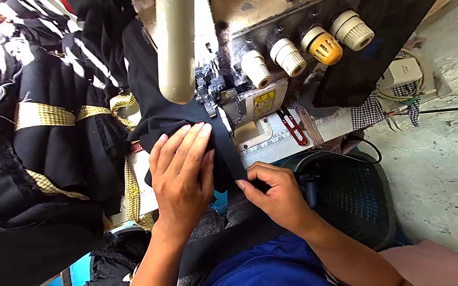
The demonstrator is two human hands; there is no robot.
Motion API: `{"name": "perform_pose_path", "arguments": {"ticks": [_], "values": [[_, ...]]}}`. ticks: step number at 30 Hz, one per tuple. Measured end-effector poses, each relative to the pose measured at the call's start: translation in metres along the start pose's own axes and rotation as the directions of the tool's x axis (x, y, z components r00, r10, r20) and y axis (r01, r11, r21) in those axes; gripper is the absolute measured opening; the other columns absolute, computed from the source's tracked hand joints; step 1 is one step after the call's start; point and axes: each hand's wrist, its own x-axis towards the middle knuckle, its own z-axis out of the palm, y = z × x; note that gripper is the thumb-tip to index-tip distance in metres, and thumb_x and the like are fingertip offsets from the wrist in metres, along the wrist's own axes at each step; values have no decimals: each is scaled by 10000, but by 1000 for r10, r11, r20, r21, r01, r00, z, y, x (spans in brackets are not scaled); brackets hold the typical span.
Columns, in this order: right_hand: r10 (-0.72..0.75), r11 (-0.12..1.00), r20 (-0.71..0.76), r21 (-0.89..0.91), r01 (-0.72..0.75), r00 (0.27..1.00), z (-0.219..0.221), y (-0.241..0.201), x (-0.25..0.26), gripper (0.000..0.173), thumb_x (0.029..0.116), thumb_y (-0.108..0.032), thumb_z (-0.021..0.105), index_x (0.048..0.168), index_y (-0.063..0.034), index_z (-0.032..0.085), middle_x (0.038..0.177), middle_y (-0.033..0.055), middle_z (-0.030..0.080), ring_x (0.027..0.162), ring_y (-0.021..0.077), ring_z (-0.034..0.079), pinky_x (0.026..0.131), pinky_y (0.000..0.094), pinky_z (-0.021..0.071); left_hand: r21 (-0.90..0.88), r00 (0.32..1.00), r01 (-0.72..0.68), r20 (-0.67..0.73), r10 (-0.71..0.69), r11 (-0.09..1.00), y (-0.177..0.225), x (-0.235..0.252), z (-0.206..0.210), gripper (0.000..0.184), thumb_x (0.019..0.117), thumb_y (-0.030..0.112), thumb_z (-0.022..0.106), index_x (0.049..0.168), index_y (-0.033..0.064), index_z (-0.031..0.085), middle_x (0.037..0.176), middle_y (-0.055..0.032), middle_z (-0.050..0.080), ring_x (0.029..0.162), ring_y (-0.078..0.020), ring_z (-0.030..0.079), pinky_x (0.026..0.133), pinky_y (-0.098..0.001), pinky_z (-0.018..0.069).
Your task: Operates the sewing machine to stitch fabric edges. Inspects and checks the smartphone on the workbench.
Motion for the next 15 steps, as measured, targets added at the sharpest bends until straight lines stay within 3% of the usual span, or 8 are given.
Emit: {"name": "perform_pose_path", "arguments": {"ticks": [12,15], "values": [[3,1000,3,30,-3,1000,5,-5,17,200,980,-190,668,859,-41,723,830,25,691,788,32,643,692,182,527,-89,989,-92,107,101,992,-35,25,-1,373,1065,290,499,1319,94,689,1422,-82,632,1399,-248,521,1211,-518,315],[-36,999,56,-25,37,998,0,2,13,230,996,-211,654,865,-40,737,926,55,725,887,67,677,767,214,557,-63,996,-52,74,57,997,-34,16,-10,383,1064,298,501,1348,107,674,1463,-86,601,1439,-285,476,1230,-558,289]]}}
